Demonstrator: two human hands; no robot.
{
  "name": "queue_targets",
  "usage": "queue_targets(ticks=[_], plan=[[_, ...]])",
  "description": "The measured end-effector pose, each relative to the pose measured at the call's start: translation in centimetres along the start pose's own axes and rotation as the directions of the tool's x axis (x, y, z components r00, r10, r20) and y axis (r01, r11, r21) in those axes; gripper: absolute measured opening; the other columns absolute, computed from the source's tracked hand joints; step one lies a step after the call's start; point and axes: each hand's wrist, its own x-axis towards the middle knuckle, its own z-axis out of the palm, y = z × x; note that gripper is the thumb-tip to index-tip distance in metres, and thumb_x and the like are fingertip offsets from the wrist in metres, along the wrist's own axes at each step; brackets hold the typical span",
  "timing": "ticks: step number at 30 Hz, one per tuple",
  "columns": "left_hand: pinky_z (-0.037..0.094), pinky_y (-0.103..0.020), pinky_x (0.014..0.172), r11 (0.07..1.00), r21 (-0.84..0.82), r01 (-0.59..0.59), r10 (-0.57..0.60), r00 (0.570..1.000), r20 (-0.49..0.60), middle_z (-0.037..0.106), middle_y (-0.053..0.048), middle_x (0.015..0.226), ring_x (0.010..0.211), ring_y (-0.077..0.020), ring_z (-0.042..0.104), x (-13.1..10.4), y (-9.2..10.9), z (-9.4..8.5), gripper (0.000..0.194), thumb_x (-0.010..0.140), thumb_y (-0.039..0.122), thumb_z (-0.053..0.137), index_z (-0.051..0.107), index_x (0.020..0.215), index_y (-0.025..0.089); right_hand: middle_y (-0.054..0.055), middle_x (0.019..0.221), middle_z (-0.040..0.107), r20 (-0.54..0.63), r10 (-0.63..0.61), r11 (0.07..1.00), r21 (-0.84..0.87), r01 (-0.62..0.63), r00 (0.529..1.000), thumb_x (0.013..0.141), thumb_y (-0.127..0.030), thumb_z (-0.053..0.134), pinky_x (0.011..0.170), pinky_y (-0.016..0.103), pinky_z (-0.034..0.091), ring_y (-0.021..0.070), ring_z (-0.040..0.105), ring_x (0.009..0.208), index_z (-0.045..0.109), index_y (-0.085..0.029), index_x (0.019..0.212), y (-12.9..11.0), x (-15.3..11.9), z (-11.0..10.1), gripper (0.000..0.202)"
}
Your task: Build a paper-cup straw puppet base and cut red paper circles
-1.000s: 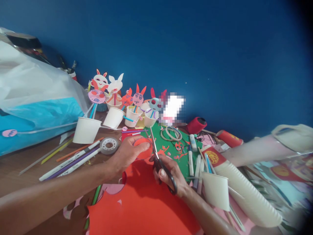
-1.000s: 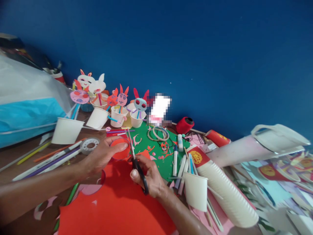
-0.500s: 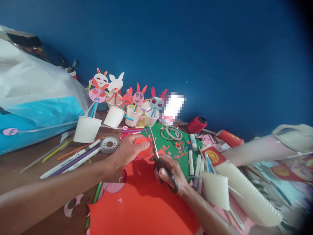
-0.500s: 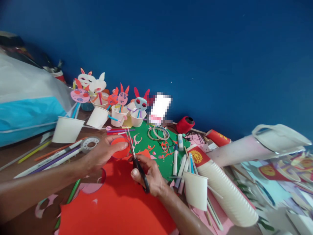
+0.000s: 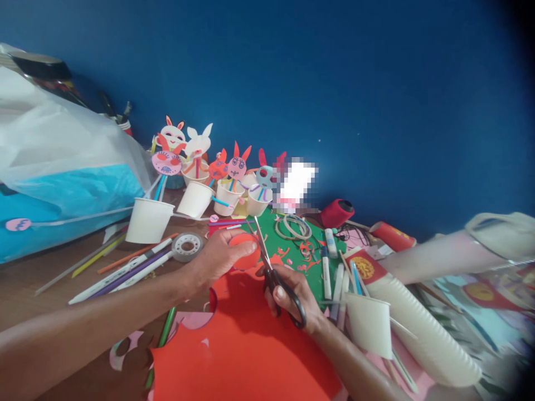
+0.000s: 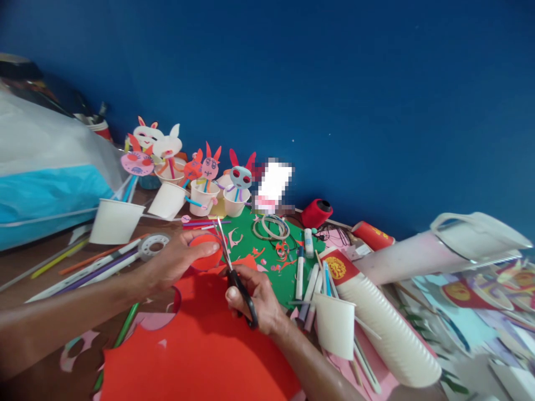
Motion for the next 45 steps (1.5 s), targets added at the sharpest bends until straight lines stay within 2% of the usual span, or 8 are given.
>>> queue_targets(ticks=[7,17,24,29,35,39,45], plan=[[0.046,-0.028,0.064,0.999,-0.049,0.001,-0.001,1.0,0.007,0.068,-0.002,0.072,0.068,-0.0178,0.061,0.1,-0.7,0.0,0.019,0.073,0.031,0.059,0.066,0.081,0.016,-0.003,0.05,0.049,0.033,0.0,1.0,0.01,-0.001,0.999,0.077,-0.055,0.052,0.04,0.021,0.035,0.0085,0.043,0.04,0.053,-0.012,0.104,0.2,0.0,-0.2,0.051],[0.045,-0.026,0.06,0.999,-0.036,0.024,-0.022,0.999,0.04,0.067,0.0,0.066,0.06,-0.0152,0.059,-0.3,-0.1,0.1,0.014,0.072,0.03,0.059,0.066,0.072,0.018,-0.002,0.057,0.049,0.061,-0.019,0.998,-0.065,0.023,0.998,0.078,-0.059,0.048,0.049,0.024,0.036,0.0113,0.045,0.049,0.05,-0.014,0.107,0.0,0.0,-0.1,0.053],[0.045,-0.024,0.059,1.0,-0.018,0.003,-0.002,0.999,0.049,0.068,0.0,0.07,0.063,-0.0147,0.059,-0.3,0.0,0.0,0.014,0.073,0.03,0.059,0.066,0.074,0.018,-0.002,0.06,0.048,0.066,0.0,0.997,-0.076,0.005,0.998,0.08,-0.056,0.048,0.05,0.023,0.032,0.0104,0.043,0.051,0.05,-0.015,0.106,-0.3,0.0,-0.1,0.049],[0.043,-0.023,0.053,0.997,0.06,0.055,-0.058,0.997,0.058,0.066,-0.001,0.067,0.059,-0.015,0.058,-0.1,0.0,-0.2,0.016,0.072,0.031,0.058,0.065,0.074,0.017,-0.002,0.059,0.048,0.067,-0.001,0.998,-0.058,0.005,0.998,0.079,-0.056,0.05,0.049,0.023,0.032,0.01,0.042,0.05,0.051,-0.015,0.104,-0.5,0.1,-0.1,0.048],[0.039,-0.021,0.05,0.997,0.068,0.037,-0.044,0.993,0.111,0.061,0.001,0.06,0.053,-0.011,0.052,0.1,0.3,-0.4,0.014,0.073,0.026,0.057,0.061,0.067,0.014,-0.003,0.055,0.047,0.06,0.0,1.0,-0.028,0.002,0.998,0.076,-0.056,0.053,0.045,0.021,0.033,0.0089,0.041,0.046,0.052,-0.013,0.102,-0.5,0.1,0.0,0.05],[0.038,-0.021,0.051,0.997,0.07,0.029,-0.039,0.99,0.134,0.059,0.002,0.059,0.053,-0.0102,0.051,0.2,0.4,-0.5,0.013,0.073,0.025,0.056,0.062,0.07,0.014,-0.004,0.054,0.047,0.045,0.004,1.0,-0.017,-0.004,0.999,0.074,-0.055,0.056,0.043,0.02,0.033,0.0084,0.042,0.045,0.053,-0.013,0.101,-0.1,0.1,-0.2,0.05],[0.037,-0.02,0.049,0.998,0.063,0.032,-0.04,0.99,0.133,0.058,0.003,0.058,0.052,-0.0092,0.049,0.3,0.5,-0.5,0.011,0.071,0.024,0.058,0.061,0.066,0.014,-0.003,0.052,0.048,0.029,0.005,1.0,-0.006,-0.005,1.0,0.075,-0.053,0.057,0.041,0.02,0.034,0.0081,0.043,0.042,0.054,-0.012,0.102,0.0,0.1,-0.2,0.048]])
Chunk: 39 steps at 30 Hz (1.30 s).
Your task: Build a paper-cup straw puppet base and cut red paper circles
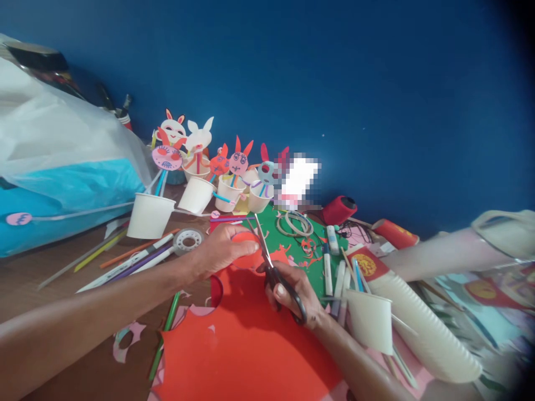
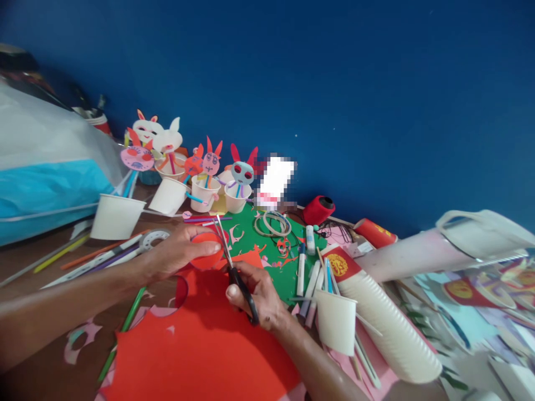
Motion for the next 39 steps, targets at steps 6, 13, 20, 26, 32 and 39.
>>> queue_targets(ticks=[6,13,20,26,32,39], plan=[[0.037,-0.019,0.049,1.0,0.005,-0.007,0.007,1.0,-0.006,0.059,0.004,0.057,0.051,-0.0092,0.05,-0.06,0.13,-0.03,0.011,0.07,0.024,0.057,0.063,0.067,0.015,-0.004,0.051,0.048,-0.008,0.002,1.0,0.0,-0.002,1.0,0.075,-0.053,0.057,0.039,0.019,0.034,0.0081,0.043,0.04,0.054,-0.012,0.101,0.03,-0.09,0.08,0.048],[0.042,-0.021,0.052,0.995,-0.068,0.079,-0.076,0.996,0.036,0.064,0.0,0.064,0.055,-0.0113,0.056,0.01,-0.21,-0.03,0.011,0.071,0.024,0.058,0.063,0.073,0.015,-0.003,0.056,0.048,0.031,-0.006,1.0,-0.01,0.006,0.999,0.076,-0.055,0.054,0.045,0.021,0.034,0.009,0.043,0.046,0.052,-0.013,0.103,-0.03,0.0,-0.06,0.05],[0.041,-0.02,0.05,0.997,-0.041,0.071,-0.068,0.994,0.084,0.063,0.0,0.061,0.053,-0.0102,0.055,0.11,-0.13,-0.41,0.009,0.07,0.022,0.06,0.064,0.072,0.014,-0.002,0.058,0.048,0.036,-0.001,1.0,-0.018,0.001,0.999,0.076,-0.054,0.054,0.046,0.022,0.033,0.0088,0.042,0.047,0.052,-0.012,0.104,-0.19,-0.08,-0.11,0.049],[0.041,-0.02,0.05,0.992,-0.083,0.1,-0.093,0.992,0.09,0.063,0.0,0.061,0.052,-0.0092,0.055,0.15,0.0,-0.39,0.009,0.069,0.022,0.061,0.062,0.069,0.013,-0.003,0.055,0.047,0.018,-0.003,1.0,-0.022,0.004,1.0,0.076,-0.053,0.055,0.044,0.02,0.033,0.008,0.042,0.045,0.053,-0.012,0.102,-0.27,-0.04,-0.12,0.048],[0.043,-0.02,0.052,0.981,-0.14,0.136,-0.124,0.988,0.086,0.065,0.0,0.063,0.054,-0.0095,0.058,0.22,-0.23,-0.45,0.007,0.069,0.02,0.061,0.064,0.073,0.014,-0.003,0.055,0.048,0.004,0.011,1.0,-0.014,-0.011,1.0,0.075,-0.052,0.056,0.041,0.019,0.035,0.0076,0.044,0.042,0.054,-0.012,0.1,-0.29,-0.06,-0.07,0.047],[0.042,-0.018,0.048,0.965,-0.212,0.151,-0.127,0.984,0.123,0.061,0.003,0.055,0.047,-0.0074,0.054,0.19,0.03,-0.44,0.007,0.069,0.02,0.063,0.063,0.065,0.015,-0.004,0.053,0.049,-0.009,0.015,1.0,-0.009,-0.015,1.0,0.075,-0.052,0.057,0.039,0.019,0.036,0.0071,0.044,0.04,0.055,-0.013,0.1,-0.29,-0.01,-0.21,0.046]])
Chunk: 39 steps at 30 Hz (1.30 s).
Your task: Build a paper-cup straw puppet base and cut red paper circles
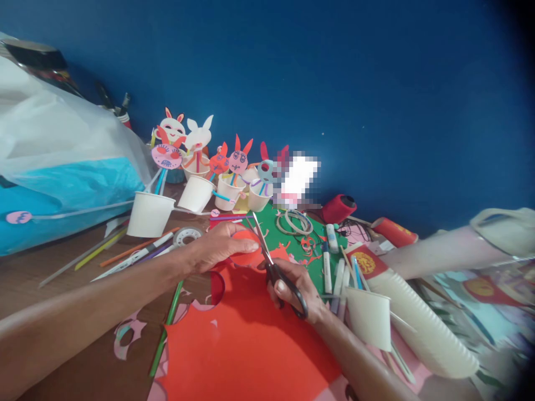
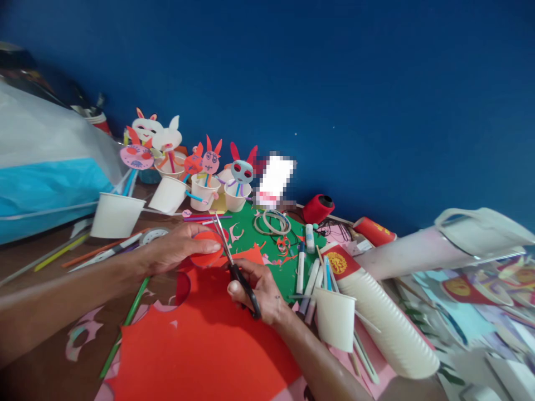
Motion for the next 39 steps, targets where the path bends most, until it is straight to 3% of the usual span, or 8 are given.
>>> queue_targets(ticks=[6,11,20,33,39], plan=[[0.044,-0.021,0.05,0.997,-0.072,0.004,-0.005,1.0,-0.013,0.061,0.001,0.057,0.049,-0.01,0.055,0.12,-0.3,0.17,0.014,0.069,0.027,0.067,0.062,0.07,0.014,-0.003,0.055,0.049,-0.018,-0.002,1.0,-0.019,0.001,1.0,0.074,-0.054,0.057,0.039,0.02,0.035,0.0083,0.045,0.041,0.055,-0.014,0.102,0.1,0.05,-0.23,0.048],[0.043,-0.021,0.052,1.0,0.008,-0.012,0.013,1.0,-0.028,0.062,0.0,0.063,0.053,-0.0101,0.056,0.14,-0.43,0.01,0.011,0.068,0.023,0.065,0.061,0.069,0.013,-0.002,0.059,0.05,0.038,-0.019,1.0,-0.02,0.02,0.999,0.076,-0.052,0.055,0.045,0.021,0.035,0.0086,0.044,0.047,0.053,-0.014,0.107,0.18,0.01,-0.25,0.049],[0.042,-0.019,0.05,0.997,0.068,0.024,-0.02,0.998,-0.064,0.062,0.002,0.06,0.051,-0.0085,0.055,-0.16,0.18,0.24,0.009,0.067,0.023,0.064,0.063,0.071,0.015,-0.003,0.057,0.049,0.031,-0.01,0.999,-0.045,0.011,0.999,0.076,-0.056,0.053,0.046,0.022,0.034,0.009,0.043,0.047,0.053,-0.014,0.105,0.06,-0.1,-0.06,0.051],[0.042,-0.019,0.049,0.999,-0.039,0.016,-0.016,1.0,0.0,0.061,0.002,0.059,0.05,-0.0086,0.055,0.24,-0.39,-0.21,0.007,0.067,0.02,0.065,0.061,0.066,0.015,-0.004,0.052,0.048,0.014,0.006,1.0,0.02,-0.006,1.0,0.075,-0.055,0.054,0.039,0.02,0.035,0.0076,0.043,0.04,0.054,-0.012,0.101,0.0,-0.11,-0.02,0.049],[0.044,-0.02,0.053,0.999,-0.042,0.002,-0.001,1.0,0.018,0.064,0.001,0.06,0.052,-0.0089,0.057,0.45,-0.51,-0.46,0.006,0.066,0.019,0.067,0.062,0.068,0.014,-0.003,0.053,0.048,0.072,-0.004,0.999,0.032,0.002,0.997,0.078,-0.053,0.052,0.043,0.021,0.035,0.0088,0.044,0.043,0.052,-0.012,0.104,0.28,-0.15,-0.32,0.049]])
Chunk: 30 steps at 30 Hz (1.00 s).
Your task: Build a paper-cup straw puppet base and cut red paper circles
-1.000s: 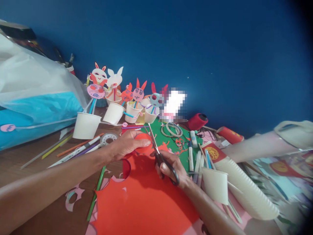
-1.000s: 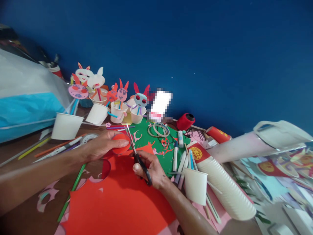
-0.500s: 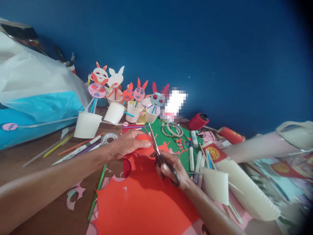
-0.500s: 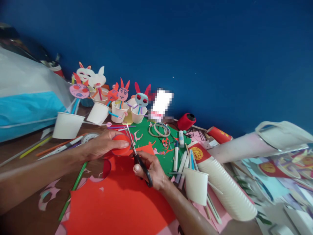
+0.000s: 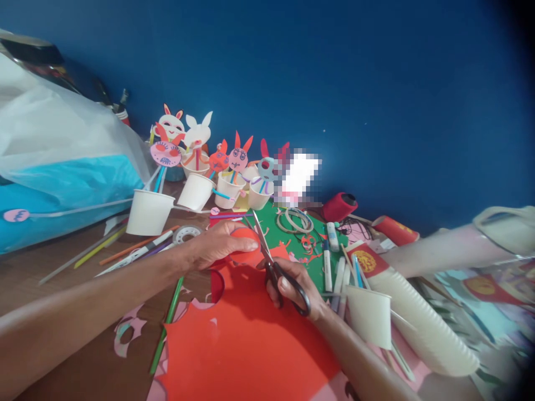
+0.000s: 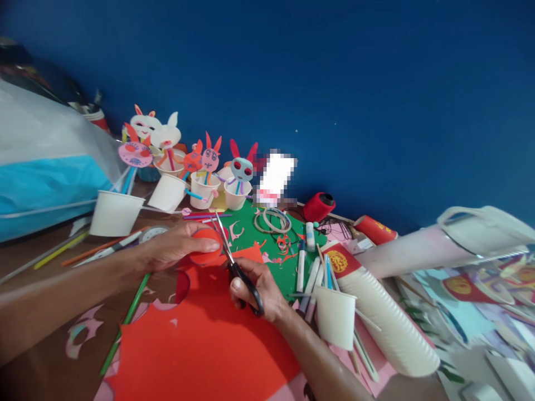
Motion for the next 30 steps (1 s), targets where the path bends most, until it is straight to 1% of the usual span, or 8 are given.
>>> queue_targets(ticks=[3,7,11,16,20,23,30], plan=[[0.043,-0.019,0.051,1.0,0.02,0.009,-0.009,1.0,-0.018,0.063,0.002,0.059,0.051,-0.0085,0.056,-0.15,0.15,0.1,0.005,0.066,0.018,0.067,0.063,0.067,0.015,-0.003,0.056,0.048,0.016,-0.01,1.0,-0.025,0.011,1.0,0.078,-0.055,0.051,0.047,0.023,0.036,0.0099,0.044,0.047,0.051,-0.013,0.107,0.06,0.02,-0.02,0.051],[0.043,-0.02,0.05,0.999,0.019,0.041,-0.041,0.999,-0.009,0.063,0.002,0.058,0.05,-0.0091,0.056,-0.39,0.41,0.36,0.004,0.066,0.018,0.066,0.062,0.065,0.016,-0.002,0.06,0.049,0.004,-0.003,0.999,-0.053,0.004,1.0,0.077,-0.056,0.051,0.048,0.023,0.036,0.0101,0.044,0.05,0.051,-0.014,0.108,0.09,0.03,0.07,0.052],[0.043,-0.02,0.05,0.999,0.043,0.03,-0.03,1.0,-0.01,0.064,0.001,0.059,0.051,-0.0092,0.056,-0.4,0.46,0.46,0.005,0.065,0.019,0.067,0.062,0.065,0.016,-0.003,0.057,0.048,-0.002,-0.002,0.999,-0.041,0.002,1.0,0.076,-0.056,0.053,0.047,0.023,0.036,0.0097,0.043,0.048,0.051,-0.014,0.107,0.09,0.01,0.11,0.053],[0.044,-0.021,0.053,0.998,0.026,0.053,-0.051,0.997,-0.051,0.065,0.0,0.06,0.053,-0.01,0.057,-0.26,0.34,0.44,0.008,0.063,0.018,0.068,0.062,0.068,0.014,-0.003,0.055,0.048,-0.017,-0.011,1.0,-0.018,0.01,1.0,0.075,-0.055,0.054,0.044,0.022,0.036,0.0086,0.043,0.044,0.053,-0.014,0.101,-0.19,0.09,0.31,0.049],[0.044,-0.021,0.055,0.999,0.02,0.037,-0.036,0.999,-0.02,0.065,0.0,0.062,0.055,-0.0102,0.058,-0.14,0.16,0.25,0.01,0.064,0.019,0.069,0.063,0.071,0.014,-0.004,0.052,0.048,-0.029,-0.003,1.0,0.007,0.003,1.0,0.075,-0.054,0.055,0.041,0.021,0.036,0.0077,0.042,0.041,0.053,-0.013,0.1,-0.25,0.12,0.39,0.048],[0.045,-0.022,0.056,0.999,0.014,0.043,-0.042,0.999,-0.02,0.065,-0.001,0.063,0.055,-0.0109,0.059,-0.11,0.08,0.12,0.012,0.064,0.02,0.069,0.063,0.072,0.013,-0.005,0.051,0.048,-0.04,0.01,1.0,0.01,-0.01,0.999,0.075,-0.055,0.055,0.04,0.02,0.035,0.0075,0.043,0.04,0.053,-0.013,0.099,-0.22,0.1,0.37,0.048],[0.045,-0.021,0.056,0.996,0.088,0.008,-0.01,1.0,0.018,0.067,-0.001,0.066,0.057,-0.0104,0.059,0.03,-0.11,-0.36,0.011,0.066,0.022,0.068,0.065,0.073,0.014,-0.004,0.05,0.049,-0.05,0.031,0.999,0.014,-0.031,0.998,0.074,-0.055,0.055,0.039,0.02,0.035,0.0075,0.044,0.039,0.054,-0.012,0.098,-0.42,0.03,0.4,0.049]])
